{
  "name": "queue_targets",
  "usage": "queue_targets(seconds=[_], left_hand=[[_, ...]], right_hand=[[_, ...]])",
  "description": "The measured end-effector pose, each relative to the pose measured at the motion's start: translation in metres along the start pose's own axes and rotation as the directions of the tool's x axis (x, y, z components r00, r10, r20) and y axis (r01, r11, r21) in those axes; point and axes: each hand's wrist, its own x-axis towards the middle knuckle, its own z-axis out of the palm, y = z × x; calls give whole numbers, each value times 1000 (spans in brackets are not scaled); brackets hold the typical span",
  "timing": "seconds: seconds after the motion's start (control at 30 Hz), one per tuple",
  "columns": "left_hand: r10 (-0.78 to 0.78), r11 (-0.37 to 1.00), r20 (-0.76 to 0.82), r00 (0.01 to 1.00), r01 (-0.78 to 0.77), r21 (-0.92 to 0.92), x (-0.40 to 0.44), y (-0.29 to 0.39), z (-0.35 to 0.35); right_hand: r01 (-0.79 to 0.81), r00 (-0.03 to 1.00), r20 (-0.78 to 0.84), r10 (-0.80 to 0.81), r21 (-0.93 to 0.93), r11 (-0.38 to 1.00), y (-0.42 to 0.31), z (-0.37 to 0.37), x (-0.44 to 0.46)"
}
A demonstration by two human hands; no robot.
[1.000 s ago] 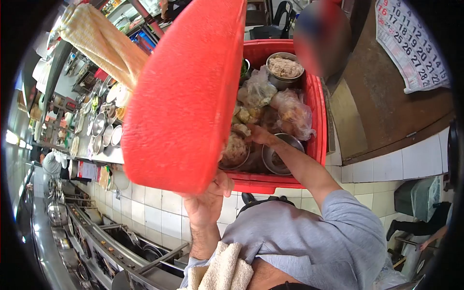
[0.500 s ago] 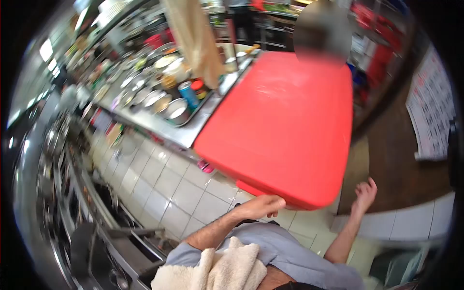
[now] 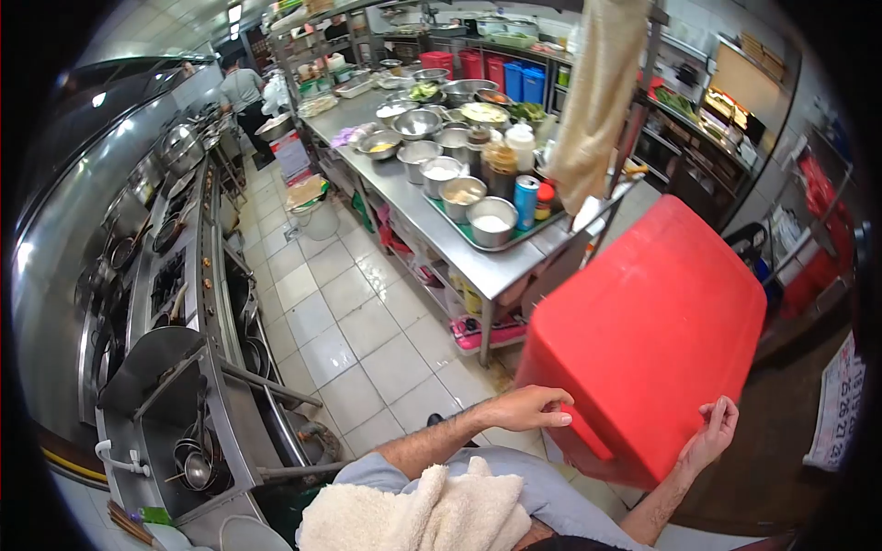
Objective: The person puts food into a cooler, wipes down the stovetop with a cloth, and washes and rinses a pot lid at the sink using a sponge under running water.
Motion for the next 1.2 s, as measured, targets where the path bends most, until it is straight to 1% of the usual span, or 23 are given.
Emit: queue_targets(seconds=[0.07,0.13,0.23,0.3,0.37,0.43,0.47,0.53,0.57,0.63,0.67,0.73,0.77,0.83,0.87,0.9,0.93,0.97,1.03,1.07,1.1,1.13,1.2], left_hand=[[-12,1000,-48,999,11,-21,-24,-23,-40],[-96,995,-126,987,93,-32,-54,-40,-80],[-148,989,-266,953,141,-46,-100,-61,-141],[-207,978,-370,906,198,-63,-133,-73,-175],[-248,968,-437,865,237,-82,-165,-83,-206],[-306,951,-573,760,266,-155,-191,-101,-226],[-319,947,-583,747,274,-168,-203,-109,-233],[-376,926,-676,634,290,-243,-224,-125,-245],[-384,922,-680,624,296,-250,-233,-132,-251],[-448,894,-739,504,270,-358,-250,-149,-263],[-453,891,-738,501,278,-358,-259,-161,-269],[-494,869,-787,370,239,-433,-276,-189,-284],[-494,869,-788,367,247,-429,-284,-201,-295],[-527,847,-820,223,222,-484,-296,-221,-319],[-533,842,-818,216,231,-487,-300,-226,-331],[-567,819,-808,159,211,-533,-303,-231,-347],[-597,797,-796,100,185,-574,-303,-235,-366],[-596,797,-798,90,192,-573,-304,-239,-385],[-567,813,-821,65,206,-545,-307,-249,-420],[-571,809,-819,58,206,-550,-307,-252,-437],[-549,816,-835,45,248,-523,-306,-255,-455],[-521,822,-853,34,288,-491,-305,-259,-470],[-512,837,-859,10,232,-496,-301,-265,-497]], right_hand=[[19,997,68,-21,40,999,3,68,-12],[2,988,153,-2,1,1000,5,137,-27],[-75,924,379,59,27,997,25,247,-49],[-133,834,544,89,42,990,41,312,-68],[-179,717,679,157,-38,983,41,374,-91],[-96,602,788,130,-90,991,65,425,-108],[-53,539,834,118,-106,993,73,451,-117],[-9,401,911,101,-106,994,77,500,-132],[-2,350,930,110,-117,993,83,523,-139],[-41,274,958,86,-77,996,109,573,-151],[-34,243,968,69,-63,997,120,599,-157],[-100,238,968,81,-58,993,146,656,-168],[-157,231,969,90,-54,986,157,686,-172],[-233,234,969,85,-29,972,171,750,-177],[-303,235,968,85,-10,953,175,781,-180],[-310,234,969,82,-6,951,175,814,-179],[-350,229,962,149,-62,935,174,848,-177],[-394,217,952,217,-118,912,176,882,-178],[-278,272,951,149,-71,958,186,953,-176],[-49,352,936,24,-8,999,203,993,-176],[30,358,931,74,-91,995,188,1016,-170],[33,350,934,76,-93,995,199,1045,-168],[313,454,890,43,-204,928,224,1108,-167]])
